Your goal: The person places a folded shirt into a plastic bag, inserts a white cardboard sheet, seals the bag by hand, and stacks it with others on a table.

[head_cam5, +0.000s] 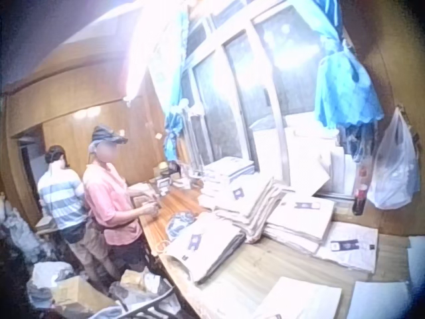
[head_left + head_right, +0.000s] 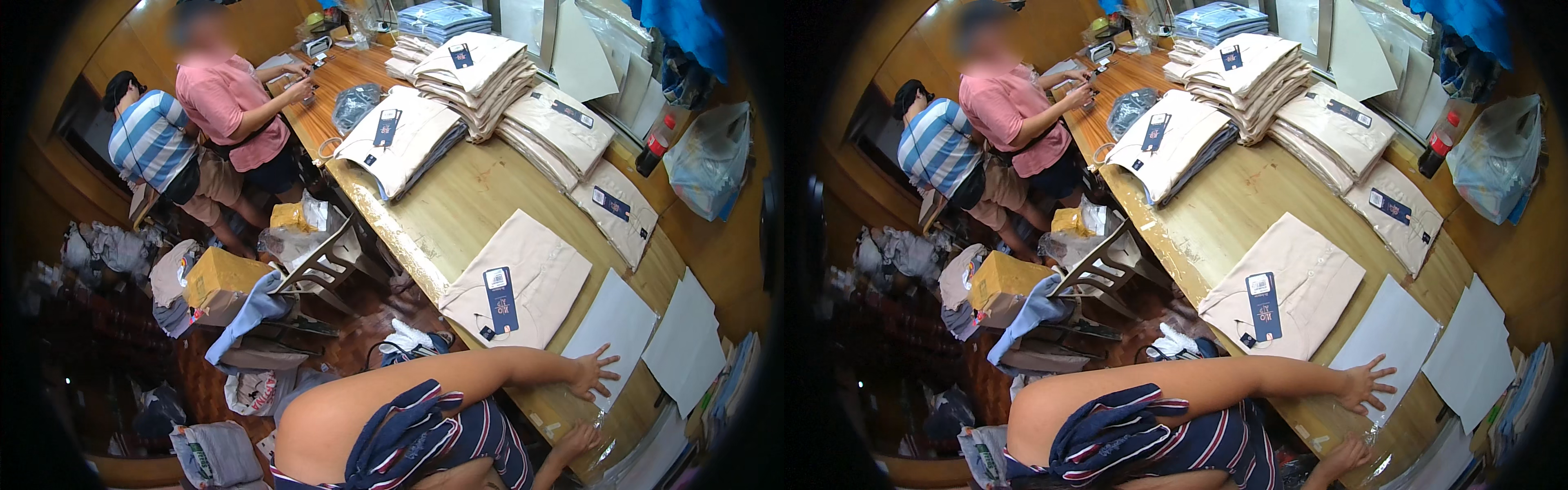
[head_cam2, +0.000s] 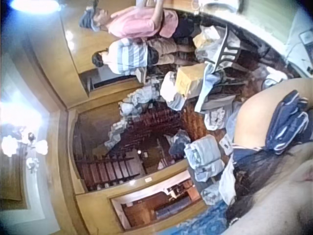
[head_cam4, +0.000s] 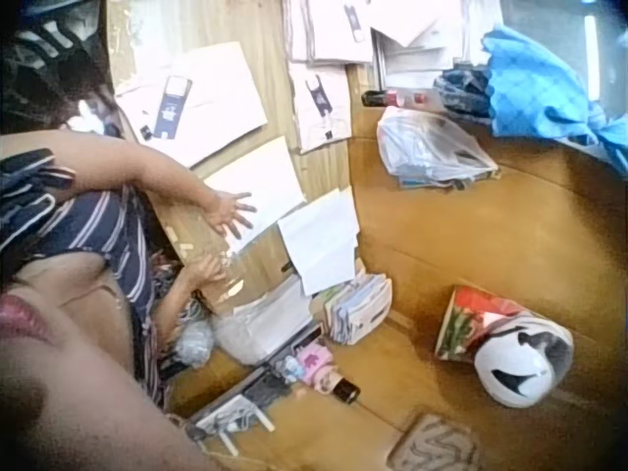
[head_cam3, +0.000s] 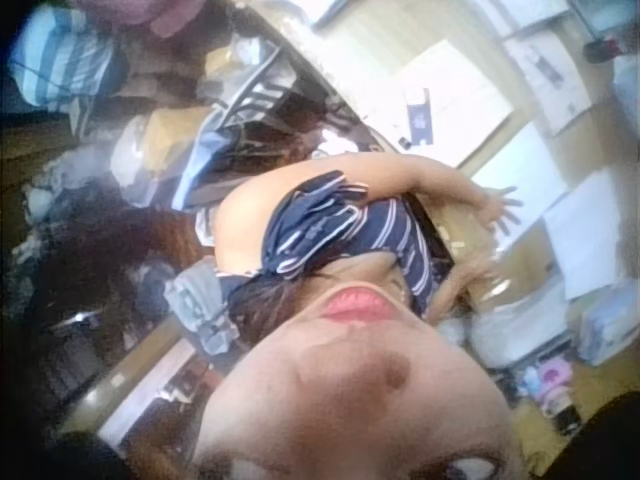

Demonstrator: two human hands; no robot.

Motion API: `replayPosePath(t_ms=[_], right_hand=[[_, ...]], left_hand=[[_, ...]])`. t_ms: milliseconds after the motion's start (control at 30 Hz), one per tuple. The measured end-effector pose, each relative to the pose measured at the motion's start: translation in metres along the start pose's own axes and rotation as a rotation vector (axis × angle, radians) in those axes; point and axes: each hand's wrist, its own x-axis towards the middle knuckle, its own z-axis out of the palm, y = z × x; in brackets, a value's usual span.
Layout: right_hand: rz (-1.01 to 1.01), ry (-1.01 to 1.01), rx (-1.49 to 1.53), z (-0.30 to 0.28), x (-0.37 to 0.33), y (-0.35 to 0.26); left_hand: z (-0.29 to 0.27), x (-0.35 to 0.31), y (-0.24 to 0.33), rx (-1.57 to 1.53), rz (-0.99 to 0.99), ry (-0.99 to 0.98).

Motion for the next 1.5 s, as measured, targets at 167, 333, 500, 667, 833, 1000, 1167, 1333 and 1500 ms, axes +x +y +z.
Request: replayPosePath(t_ms=[167,333,500,667,833,1000,1167,1333,1500], right_hand=[[0.092,-0.031,-0.042,-0.013,-0.005,-0.021],[0.155,-0.224,-0.053,-0.037,0.036,-0.054],[0.065,-0.310,-0.088,-0.025,0.046,-0.052],[0.207,-0.262,0.033,-0.001,0.023,-0.033],[0.098,-0.131,-0.027,0.007,0.030,-0.040],[-0.014,0.041,0.012,-0.019,0.043,-0.047],[-0.014,-0.004,0.130,-0.044,0.012,-0.054],[0.225,-0.081,0.068,-0.048,0.033,-0.078],[0.137,-0.125,0.175,-0.029,0.051,-0.081]], left_hand=[[-0.003,0.006,0.005,-0.063,-0.029,-0.004],[-0.027,-0.016,-0.008,0.026,-0.070,0.093],[-0.035,-0.042,-0.019,0.093,-0.197,0.013],[-0.026,-0.036,-0.019,0.110,-0.157,0.044],[-0.030,-0.043,-0.024,0.219,-0.201,0.053],[-0.044,-0.042,-0.016,0.422,-0.224,-0.013],[-0.051,-0.038,-0.008,0.470,-0.265,-0.033],[-0.051,-0.037,-0.007,0.485,-0.280,-0.056],[-0.050,-0.035,-0.006,0.486,-0.266,-0.056]])
